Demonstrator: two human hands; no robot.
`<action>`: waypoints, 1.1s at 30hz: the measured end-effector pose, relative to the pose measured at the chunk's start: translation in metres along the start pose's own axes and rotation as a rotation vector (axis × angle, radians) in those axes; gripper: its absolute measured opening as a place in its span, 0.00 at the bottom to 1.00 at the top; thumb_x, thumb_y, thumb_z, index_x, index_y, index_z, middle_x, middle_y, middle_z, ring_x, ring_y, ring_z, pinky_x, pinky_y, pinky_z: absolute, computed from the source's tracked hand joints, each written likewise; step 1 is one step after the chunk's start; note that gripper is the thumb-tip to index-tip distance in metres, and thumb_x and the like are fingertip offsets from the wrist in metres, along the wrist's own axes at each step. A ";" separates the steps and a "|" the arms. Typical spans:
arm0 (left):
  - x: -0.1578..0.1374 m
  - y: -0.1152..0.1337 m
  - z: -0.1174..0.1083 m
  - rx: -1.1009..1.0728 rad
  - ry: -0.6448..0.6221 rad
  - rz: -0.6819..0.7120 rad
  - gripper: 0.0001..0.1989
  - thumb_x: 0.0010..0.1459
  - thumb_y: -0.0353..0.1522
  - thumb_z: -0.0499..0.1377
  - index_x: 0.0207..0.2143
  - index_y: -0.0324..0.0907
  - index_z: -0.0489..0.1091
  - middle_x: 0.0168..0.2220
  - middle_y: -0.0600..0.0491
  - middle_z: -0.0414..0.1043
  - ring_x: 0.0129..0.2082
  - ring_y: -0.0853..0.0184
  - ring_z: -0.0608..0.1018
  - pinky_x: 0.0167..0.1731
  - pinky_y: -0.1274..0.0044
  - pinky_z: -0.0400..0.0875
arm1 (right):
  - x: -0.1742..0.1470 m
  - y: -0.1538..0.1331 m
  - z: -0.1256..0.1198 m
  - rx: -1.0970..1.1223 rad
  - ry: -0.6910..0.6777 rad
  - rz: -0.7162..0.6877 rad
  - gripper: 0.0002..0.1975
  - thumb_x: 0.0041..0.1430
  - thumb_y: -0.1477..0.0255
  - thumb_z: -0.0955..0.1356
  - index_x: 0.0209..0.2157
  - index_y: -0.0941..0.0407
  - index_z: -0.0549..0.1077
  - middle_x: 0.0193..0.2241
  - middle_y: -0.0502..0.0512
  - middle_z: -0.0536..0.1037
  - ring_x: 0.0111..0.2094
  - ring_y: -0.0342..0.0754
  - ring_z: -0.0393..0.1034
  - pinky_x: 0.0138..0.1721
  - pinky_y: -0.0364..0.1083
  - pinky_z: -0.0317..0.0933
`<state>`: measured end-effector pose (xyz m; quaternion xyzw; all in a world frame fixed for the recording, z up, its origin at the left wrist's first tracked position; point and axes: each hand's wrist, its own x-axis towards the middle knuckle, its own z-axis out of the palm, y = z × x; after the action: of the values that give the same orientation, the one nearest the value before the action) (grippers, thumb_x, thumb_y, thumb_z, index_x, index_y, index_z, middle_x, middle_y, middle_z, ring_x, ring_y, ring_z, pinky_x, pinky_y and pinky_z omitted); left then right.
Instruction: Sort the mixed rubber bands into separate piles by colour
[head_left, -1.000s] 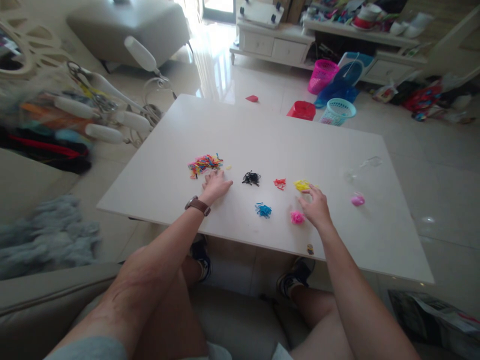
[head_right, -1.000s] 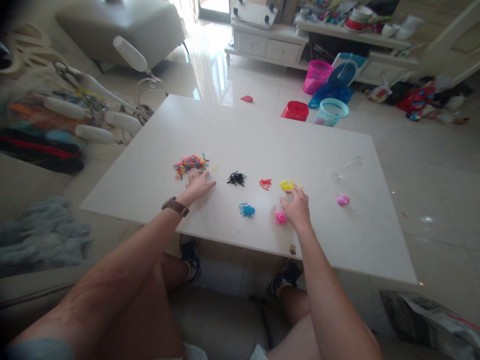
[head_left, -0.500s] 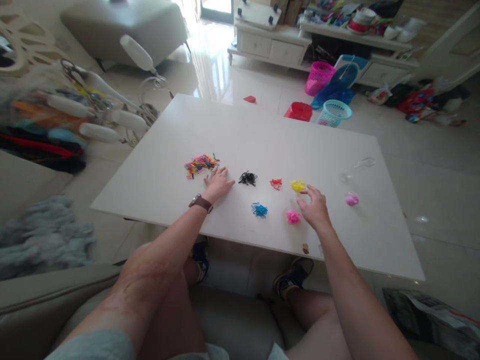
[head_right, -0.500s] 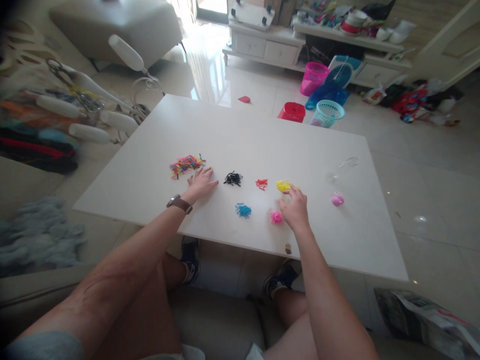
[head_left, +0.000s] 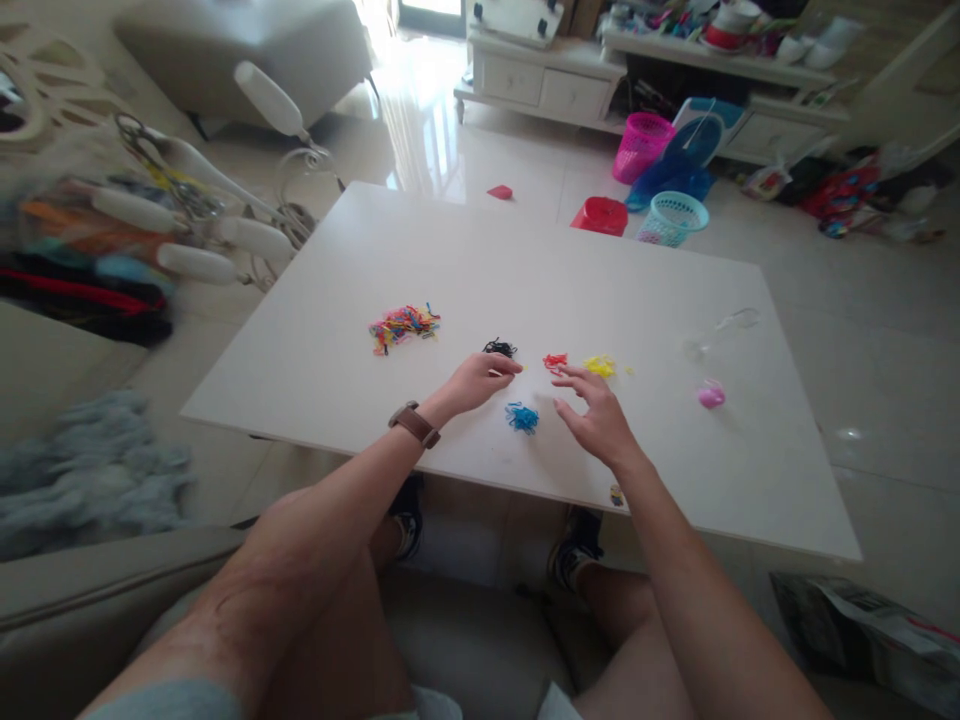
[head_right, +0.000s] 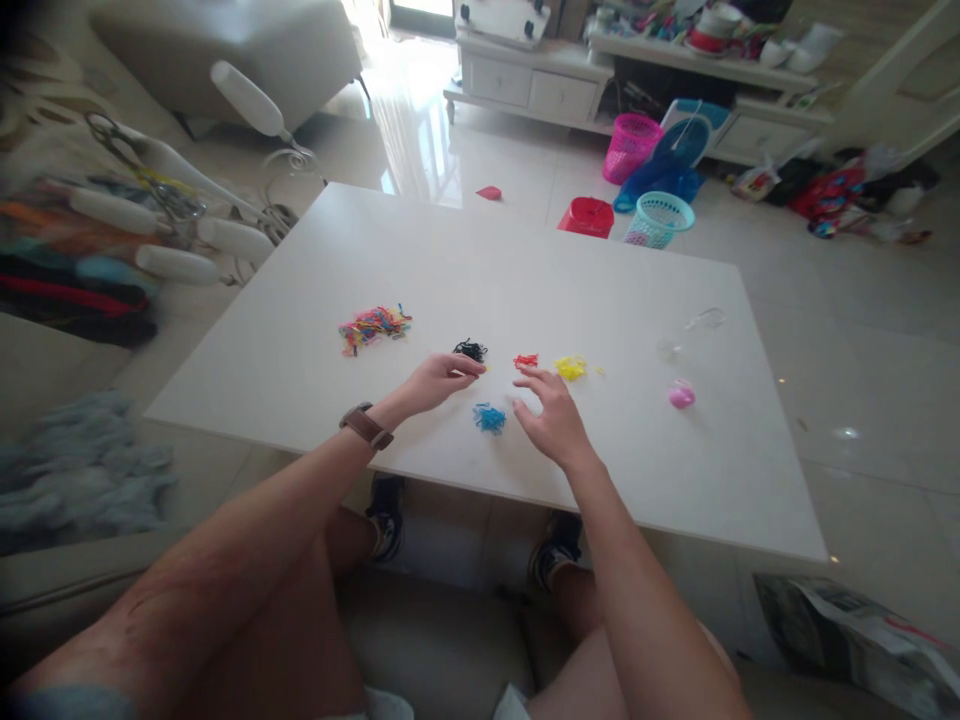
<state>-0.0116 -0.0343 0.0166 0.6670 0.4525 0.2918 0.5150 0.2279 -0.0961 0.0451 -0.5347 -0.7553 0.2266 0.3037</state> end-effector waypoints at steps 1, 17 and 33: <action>0.000 0.001 0.003 -0.038 -0.016 0.000 0.14 0.57 0.30 0.58 0.43 0.37 0.80 0.46 0.45 0.81 0.45 0.62 0.80 0.47 0.72 0.73 | -0.001 -0.003 0.003 -0.004 -0.036 -0.038 0.12 0.61 0.70 0.68 0.46 0.50 0.77 0.58 0.57 0.73 0.61 0.56 0.65 0.63 0.63 0.59; 0.000 0.004 0.014 -0.077 -0.108 -0.018 0.13 0.55 0.30 0.61 0.41 0.37 0.81 0.39 0.46 0.82 0.38 0.65 0.81 0.41 0.75 0.74 | -0.005 -0.003 0.019 -0.023 -0.139 -0.091 0.21 0.62 0.70 0.68 0.56 0.49 0.73 0.58 0.56 0.73 0.60 0.56 0.65 0.63 0.61 0.60; 0.002 -0.006 -0.010 0.049 0.168 -0.195 0.14 0.54 0.32 0.58 0.41 0.39 0.78 0.31 0.51 0.77 0.26 0.69 0.73 0.28 0.77 0.66 | -0.009 0.091 -0.006 -0.265 0.256 0.443 0.27 0.53 0.67 0.66 0.53 0.64 0.73 0.54 0.71 0.73 0.58 0.63 0.65 0.64 0.61 0.55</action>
<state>-0.0207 -0.0278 0.0135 0.6053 0.5640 0.2839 0.4847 0.2946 -0.0747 -0.0132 -0.7458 -0.5989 0.1173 0.2671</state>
